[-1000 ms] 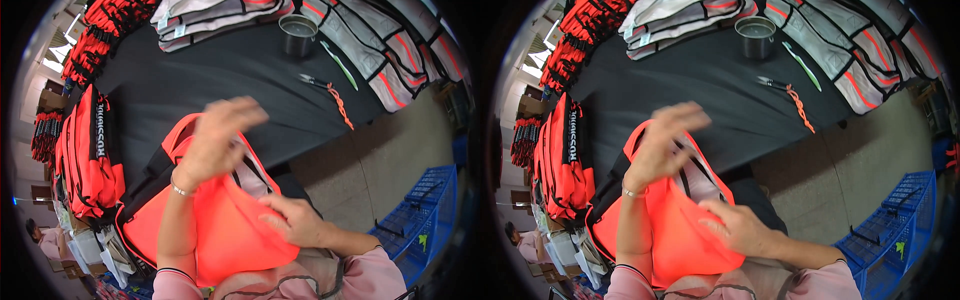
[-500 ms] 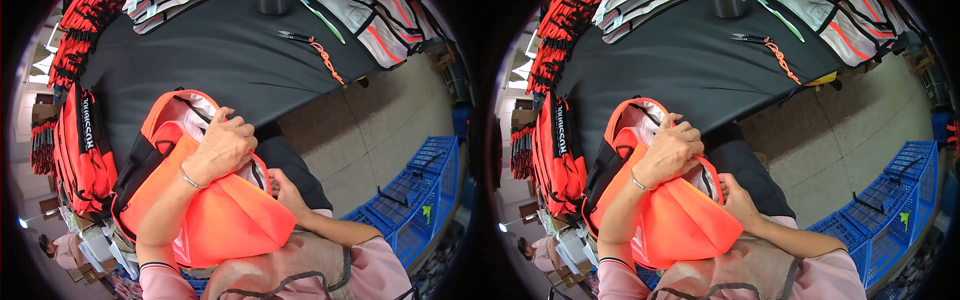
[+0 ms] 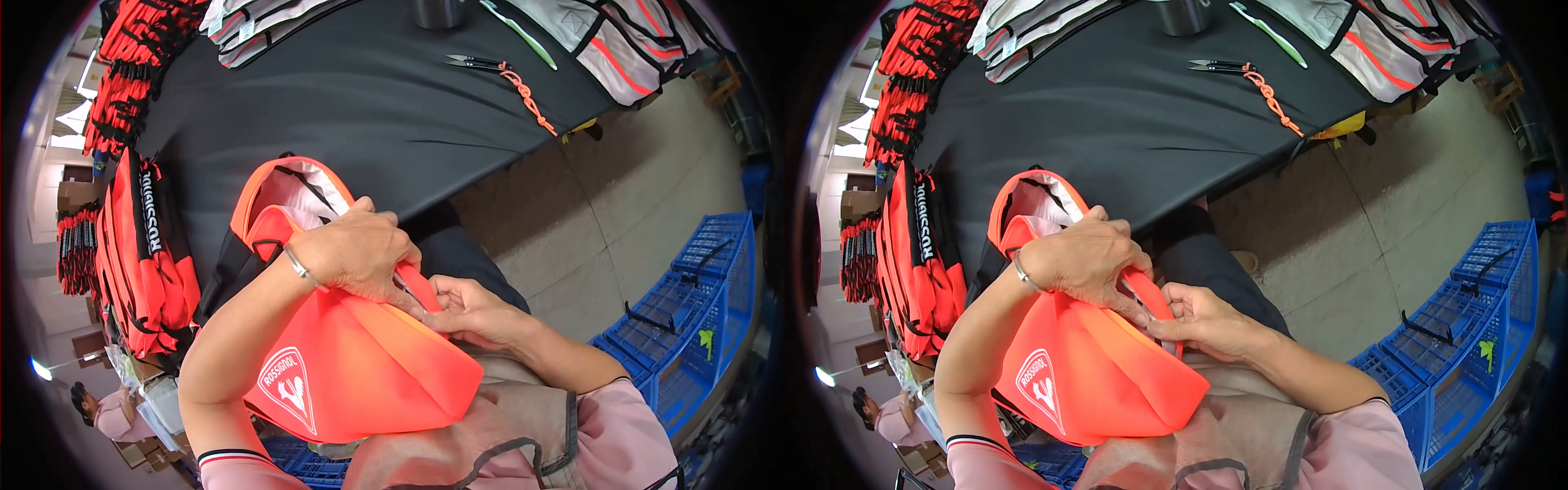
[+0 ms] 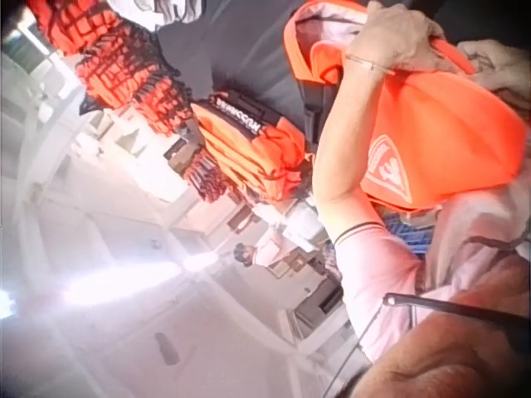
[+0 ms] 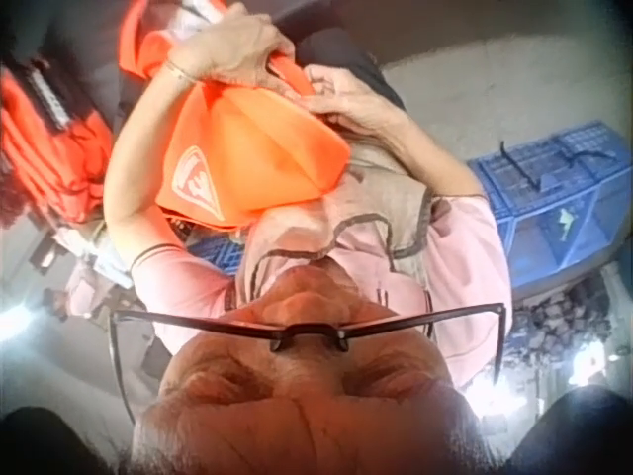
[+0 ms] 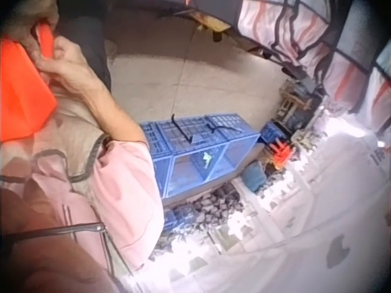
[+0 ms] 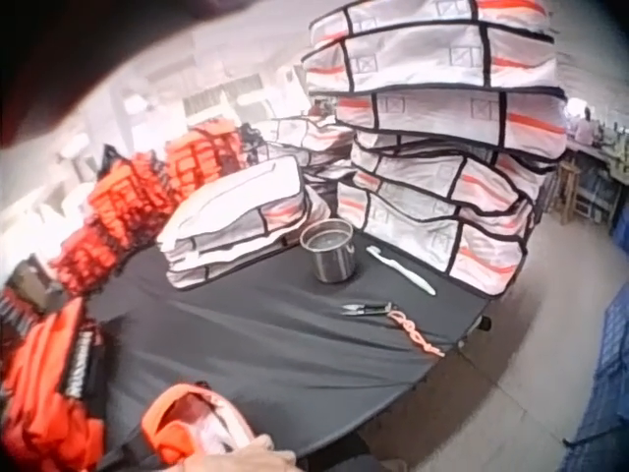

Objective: Cleaning and trimming excess threads from backpacks in a manufacturing facility using a brush and scissors.

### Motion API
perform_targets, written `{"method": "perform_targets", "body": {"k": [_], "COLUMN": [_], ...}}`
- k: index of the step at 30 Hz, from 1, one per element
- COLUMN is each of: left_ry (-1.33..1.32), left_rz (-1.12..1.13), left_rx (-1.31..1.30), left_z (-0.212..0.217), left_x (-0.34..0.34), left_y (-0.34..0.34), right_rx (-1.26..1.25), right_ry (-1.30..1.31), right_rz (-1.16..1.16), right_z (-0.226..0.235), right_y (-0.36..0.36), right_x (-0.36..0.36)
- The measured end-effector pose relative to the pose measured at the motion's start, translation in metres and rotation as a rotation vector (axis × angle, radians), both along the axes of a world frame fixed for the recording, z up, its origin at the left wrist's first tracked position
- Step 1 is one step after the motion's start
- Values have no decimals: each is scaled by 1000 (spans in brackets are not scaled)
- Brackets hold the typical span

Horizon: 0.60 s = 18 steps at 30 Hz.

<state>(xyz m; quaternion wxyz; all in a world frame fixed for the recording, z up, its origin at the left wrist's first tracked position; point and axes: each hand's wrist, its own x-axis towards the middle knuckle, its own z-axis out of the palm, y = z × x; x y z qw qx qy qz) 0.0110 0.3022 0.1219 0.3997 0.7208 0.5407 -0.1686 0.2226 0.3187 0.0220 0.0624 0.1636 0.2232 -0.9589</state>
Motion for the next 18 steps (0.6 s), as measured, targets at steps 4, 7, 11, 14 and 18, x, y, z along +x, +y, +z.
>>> {"method": "perform_targets", "body": {"k": [4,7,11,14,18], "left_ry": [-38,-63,316,434,460], "left_rz": [-95,-20,-35,-13,46], "left_rx": [-89,127,345,600,847], "left_z": [-17,-32,-50,-60,-62], "left_x": [2,6,20,15,11], "left_y": [10,2,2,-9,-20], "right_rx": [133,384,753,1171,1765], "right_ry": [56,-53,-267,-294,-86], "right_rz": [34,94,56,-109,-524], "right_z": [-7,-21,-39,-33,-60], "right_y": [15,26,36,39,25], "right_x": [7,9,-15,-28,-38]}}
